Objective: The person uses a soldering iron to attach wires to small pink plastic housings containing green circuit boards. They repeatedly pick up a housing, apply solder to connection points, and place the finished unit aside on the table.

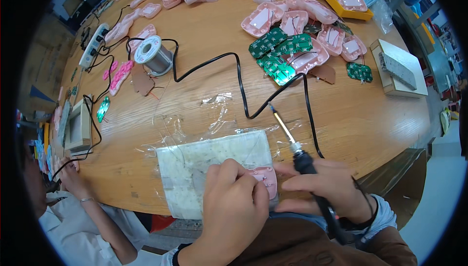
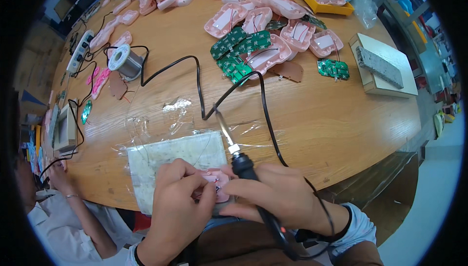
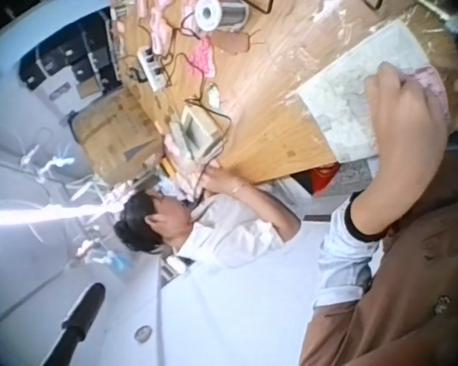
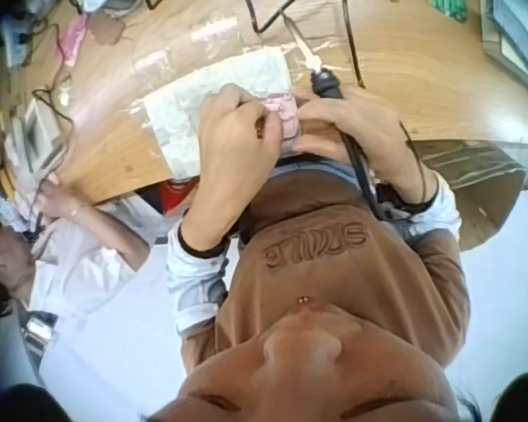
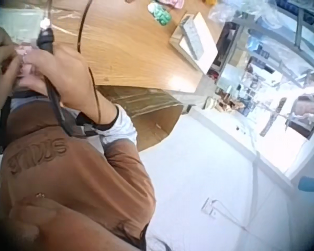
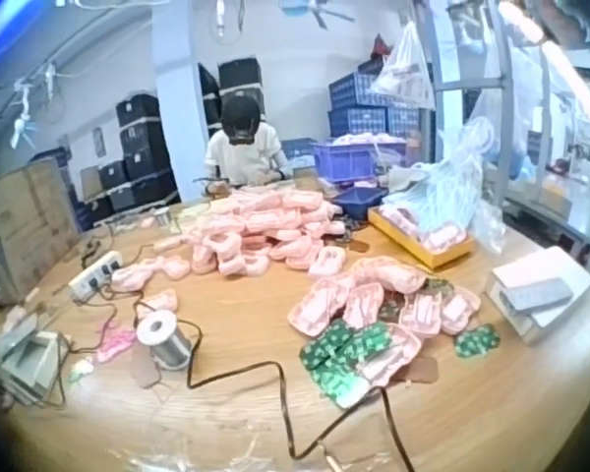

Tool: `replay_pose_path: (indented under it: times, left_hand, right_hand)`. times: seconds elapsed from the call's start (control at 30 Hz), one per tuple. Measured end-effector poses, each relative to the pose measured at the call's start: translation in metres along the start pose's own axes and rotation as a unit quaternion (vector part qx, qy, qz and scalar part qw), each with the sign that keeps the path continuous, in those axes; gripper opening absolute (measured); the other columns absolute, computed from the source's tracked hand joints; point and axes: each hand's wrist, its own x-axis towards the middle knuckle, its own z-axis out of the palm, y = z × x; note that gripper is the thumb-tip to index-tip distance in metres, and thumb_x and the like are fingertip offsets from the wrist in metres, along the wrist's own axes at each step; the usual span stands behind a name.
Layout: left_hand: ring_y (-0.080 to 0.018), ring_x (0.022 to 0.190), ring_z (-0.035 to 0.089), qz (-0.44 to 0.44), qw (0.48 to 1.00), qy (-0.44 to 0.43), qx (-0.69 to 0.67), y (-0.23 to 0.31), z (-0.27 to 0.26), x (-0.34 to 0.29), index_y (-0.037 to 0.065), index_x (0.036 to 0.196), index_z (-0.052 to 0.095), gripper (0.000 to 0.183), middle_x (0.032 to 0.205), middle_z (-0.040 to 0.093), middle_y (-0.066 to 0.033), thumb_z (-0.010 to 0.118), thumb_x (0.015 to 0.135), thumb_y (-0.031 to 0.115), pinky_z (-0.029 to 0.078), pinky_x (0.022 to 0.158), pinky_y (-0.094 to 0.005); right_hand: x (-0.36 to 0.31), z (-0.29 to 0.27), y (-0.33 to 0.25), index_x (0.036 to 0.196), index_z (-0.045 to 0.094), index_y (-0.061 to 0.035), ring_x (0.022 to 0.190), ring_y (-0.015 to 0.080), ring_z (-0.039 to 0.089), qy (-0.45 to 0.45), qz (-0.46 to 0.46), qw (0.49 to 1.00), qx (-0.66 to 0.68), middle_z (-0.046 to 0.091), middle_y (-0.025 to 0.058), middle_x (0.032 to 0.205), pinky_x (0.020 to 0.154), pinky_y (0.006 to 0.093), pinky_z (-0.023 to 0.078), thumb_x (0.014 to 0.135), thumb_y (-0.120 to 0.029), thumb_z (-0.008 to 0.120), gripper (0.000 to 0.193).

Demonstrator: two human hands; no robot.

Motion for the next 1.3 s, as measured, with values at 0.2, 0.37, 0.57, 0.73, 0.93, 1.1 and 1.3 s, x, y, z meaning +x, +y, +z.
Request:
replay_pose_path:
  times: [0.2, 0.37, 0.57, 0.73, 0.93, 1.1, 1.3]
  left_hand:
    - [-0.0322, 0.080, 0.053, 0.001, 1.000, -0.031, 0.000, 0.004, -0.009, -0.002, -0.005, 0.074, 0.063, 0.007, 0.084, 0.056, -0.0135, 0.068, 0.071, 0.000, 0.045, 0.072, -0.0386]
    - [-0.0271, 0.094, 0.061, 0.019, 0.997, 0.077, -0.007, 0.013, -0.085, -0.001, -0.004, 0.095, 0.068, 0.022, 0.097, 0.064, -0.0156, 0.073, 0.077, 0.006, 0.047, 0.083, -0.0338]
    - [-0.0297, 0.099, 0.059, 0.023, 0.962, 0.264, 0.068, -0.026, -0.132, 0.079, -0.002, 0.092, 0.066, 0.016, 0.101, 0.060, -0.0149, 0.068, 0.078, 0.005, 0.044, 0.086, -0.0327]
    - [-0.0323, 0.094, 0.057, 0.089, 0.950, 0.260, 0.146, -0.082, -0.111, 0.230, 0.000, 0.090, 0.067, 0.016, 0.096, 0.059, -0.0170, 0.068, 0.077, 0.009, 0.045, 0.083, -0.0406]
    - [-0.0364, 0.093, 0.057, 0.035, 0.894, 0.318, 0.314, -0.142, -0.059, 0.376, 0.004, 0.094, 0.069, 0.031, 0.097, 0.061, -0.0181, 0.074, 0.073, 0.026, 0.047, 0.080, -0.0431]
    - [-0.0335, 0.092, 0.057, 0.112, 0.881, 0.323, 0.327, -0.154, -0.047, 0.402, 0.003, 0.096, 0.068, 0.032, 0.097, 0.061, -0.0177, 0.072, 0.074, 0.027, 0.048, 0.079, -0.0429]
    - [-0.0158, 0.083, 0.062, -0.026, 0.990, 0.080, -0.113, -0.107, -0.105, 0.319, 0.002, 0.095, 0.067, 0.023, 0.091, 0.065, -0.0049, 0.065, 0.088, 0.023, 0.051, 0.073, -0.0290]
  right_hand:
    - [0.005, 0.021, 0.003, 0.104, 0.064, -0.0153, 0.062, 0.0186, 0.054, -0.005, -0.063, 0.994, -0.086, 0.059, 0.0024, 0.079, 0.049, 0.0297, 0.045, 0.073, -0.025, 0.077, 0.034]
    - [0.021, 0.006, 0.001, 0.096, 0.065, -0.0148, 0.060, 0.0194, 0.055, 0.046, -0.123, 0.990, -0.056, 0.053, 0.0048, 0.070, 0.047, 0.0282, 0.043, 0.070, -0.017, 0.081, 0.030]
    - [0.053, -0.041, 0.022, 0.115, 0.042, -0.0071, 0.072, 0.0056, 0.055, 0.457, 0.064, 0.887, -0.024, 0.055, 0.0241, 0.127, 0.050, 0.0121, 0.037, 0.062, -0.002, 0.086, 0.068]
    - [0.055, -0.044, 0.042, 0.109, 0.039, -0.0082, 0.078, 0.0080, 0.057, 0.406, -0.015, 0.913, -0.048, 0.053, 0.0325, 0.127, 0.053, 0.0125, 0.041, 0.070, 0.002, 0.080, 0.057]
    - [0.053, -0.040, 0.053, 0.102, 0.045, -0.0088, 0.071, 0.0090, 0.058, 0.357, 0.009, 0.934, 0.013, 0.056, 0.0311, 0.123, 0.050, 0.0162, 0.042, 0.070, -0.001, 0.081, 0.049]
    - [0.052, -0.051, 0.045, 0.101, 0.045, -0.0082, 0.072, 0.0097, 0.061, 0.254, 0.044, 0.965, -0.055, 0.059, 0.0328, 0.117, 0.054, 0.0175, 0.046, 0.074, 0.001, 0.077, 0.043]
    - [0.050, -0.049, 0.046, 0.102, 0.043, -0.0061, 0.068, 0.0060, 0.058, 0.289, 0.013, 0.957, 0.018, 0.054, 0.0364, 0.121, 0.058, 0.0158, 0.045, 0.083, 0.003, 0.066, 0.031]
